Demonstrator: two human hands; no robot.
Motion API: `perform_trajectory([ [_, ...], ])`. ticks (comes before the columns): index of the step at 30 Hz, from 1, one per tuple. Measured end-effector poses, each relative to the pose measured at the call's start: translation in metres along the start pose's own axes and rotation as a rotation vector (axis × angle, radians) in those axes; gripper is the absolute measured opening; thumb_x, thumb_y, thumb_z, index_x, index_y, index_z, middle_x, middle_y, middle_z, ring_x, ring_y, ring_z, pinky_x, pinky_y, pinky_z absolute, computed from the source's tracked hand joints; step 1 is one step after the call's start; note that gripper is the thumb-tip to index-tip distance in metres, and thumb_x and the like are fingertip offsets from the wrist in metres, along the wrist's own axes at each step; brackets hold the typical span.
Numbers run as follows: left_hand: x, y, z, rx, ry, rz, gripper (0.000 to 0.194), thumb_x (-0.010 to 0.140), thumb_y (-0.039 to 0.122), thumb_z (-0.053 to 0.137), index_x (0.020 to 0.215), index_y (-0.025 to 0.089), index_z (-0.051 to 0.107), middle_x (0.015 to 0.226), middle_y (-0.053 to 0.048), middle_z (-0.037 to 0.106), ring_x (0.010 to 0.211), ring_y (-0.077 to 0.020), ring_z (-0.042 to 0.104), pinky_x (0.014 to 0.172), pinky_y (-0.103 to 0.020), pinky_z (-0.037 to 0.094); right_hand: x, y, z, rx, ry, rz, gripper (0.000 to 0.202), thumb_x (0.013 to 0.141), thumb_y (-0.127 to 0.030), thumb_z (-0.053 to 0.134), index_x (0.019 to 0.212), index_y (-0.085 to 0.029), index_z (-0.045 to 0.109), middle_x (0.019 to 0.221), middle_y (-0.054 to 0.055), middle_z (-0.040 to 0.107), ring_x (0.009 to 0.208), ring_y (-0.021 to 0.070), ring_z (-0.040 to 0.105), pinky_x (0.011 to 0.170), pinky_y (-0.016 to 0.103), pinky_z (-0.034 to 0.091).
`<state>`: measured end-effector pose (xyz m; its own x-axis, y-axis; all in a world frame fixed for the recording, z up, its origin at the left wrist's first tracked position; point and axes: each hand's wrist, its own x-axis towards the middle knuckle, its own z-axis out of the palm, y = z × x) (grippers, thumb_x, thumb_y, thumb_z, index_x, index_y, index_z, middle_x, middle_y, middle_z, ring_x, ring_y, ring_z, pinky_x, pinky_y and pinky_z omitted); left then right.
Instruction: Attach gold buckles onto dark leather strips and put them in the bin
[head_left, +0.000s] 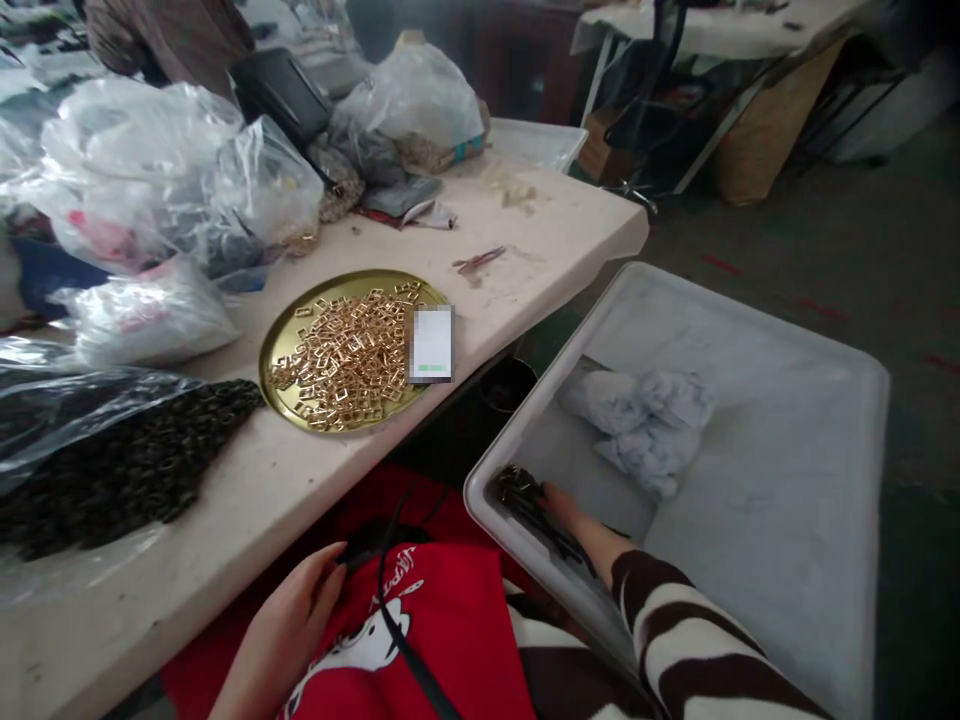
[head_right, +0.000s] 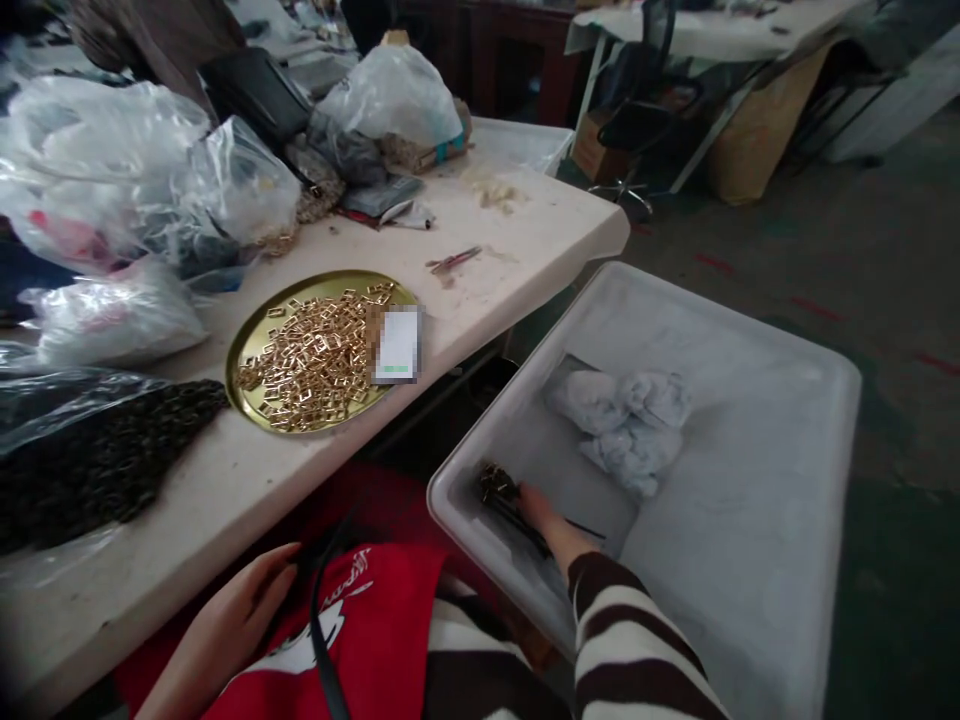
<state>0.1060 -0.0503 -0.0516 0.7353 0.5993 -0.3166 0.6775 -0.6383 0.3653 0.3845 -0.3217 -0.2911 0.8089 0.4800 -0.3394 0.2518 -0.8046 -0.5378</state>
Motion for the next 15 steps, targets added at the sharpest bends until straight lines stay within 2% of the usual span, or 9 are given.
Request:
perform_trajectory([
  [4, -0.003, -0.002, 0.001, -0.01, 0.025, -0.033, 0.039, 0.082, 0.044, 0.04, 0.103, 0.018, 0.059, 0.103, -0.006, 0.068, 0.093, -0.0192, 0.064, 0.084, -0.028, 0.051, 0.007, 0.004, 0.014, 0.006, -0.112, 0.054, 0.022, 0.082, -0.034, 0.055, 0.09, -0.013, 0.059, 0.084, 0.001, 0.061, 0.074, 0.0128, 0.059, 0.068, 0.031, 0.05],
  [7, -0.008, -0.012, -0.012, 0.037, 0.142, -0.051, 0.042, 0.081, 0.048, 0.039, 0.101, 0.018, 0.06, 0.097, -0.006, 0.069, 0.086, -0.0199, 0.066, 0.081, -0.029, 0.052, 0.019, 0.001, 0.002, 0.032, -0.069, 0.11, 0.021, 0.082, -0.033, 0.054, 0.09, -0.013, 0.058, 0.086, 0.002, 0.062, 0.075, 0.0126, 0.059, 0.069, 0.032, 0.05],
  [9, -0.012, -0.027, -0.027, 0.111, 0.239, -0.092, 0.043, 0.08, 0.05, 0.038, 0.099, 0.018, 0.06, 0.092, -0.006, 0.069, 0.08, -0.0205, 0.067, 0.076, -0.03, 0.053, 0.029, -0.004, -0.02, 0.068, 0.014, 0.124, 0.02, 0.084, -0.031, 0.052, 0.09, -0.013, 0.059, 0.087, 0.004, 0.063, 0.076, 0.0134, 0.059, 0.071, 0.033, 0.049],
  [12, -0.02, -0.056, -0.05, 0.259, 0.42, -0.141, 0.041, 0.084, 0.047, 0.033, 0.097, 0.018, 0.059, 0.093, -0.007, 0.067, 0.081, -0.0219, 0.066, 0.077, -0.035, 0.053, 0.042, -0.026, -0.067, 0.152, 0.2, 0.07, 0.028, 0.087, -0.027, 0.039, 0.102, -0.011, 0.056, 0.097, 0.011, 0.063, 0.086, 0.017, 0.059, 0.079, 0.033, 0.046],
  [15, -0.026, -0.085, -0.062, 0.388, 0.555, -0.074, 0.039, 0.086, 0.038, 0.031, 0.101, 0.012, 0.056, 0.103, -0.013, 0.063, 0.094, -0.0241, 0.062, 0.086, -0.039, 0.049, 0.039, -0.083, -0.11, 0.256, 0.348, -0.069, 0.035, 0.087, -0.032, 0.034, 0.111, -0.012, 0.051, 0.1, 0.012, 0.062, 0.088, 0.0181, 0.058, 0.081, 0.034, 0.045],
])
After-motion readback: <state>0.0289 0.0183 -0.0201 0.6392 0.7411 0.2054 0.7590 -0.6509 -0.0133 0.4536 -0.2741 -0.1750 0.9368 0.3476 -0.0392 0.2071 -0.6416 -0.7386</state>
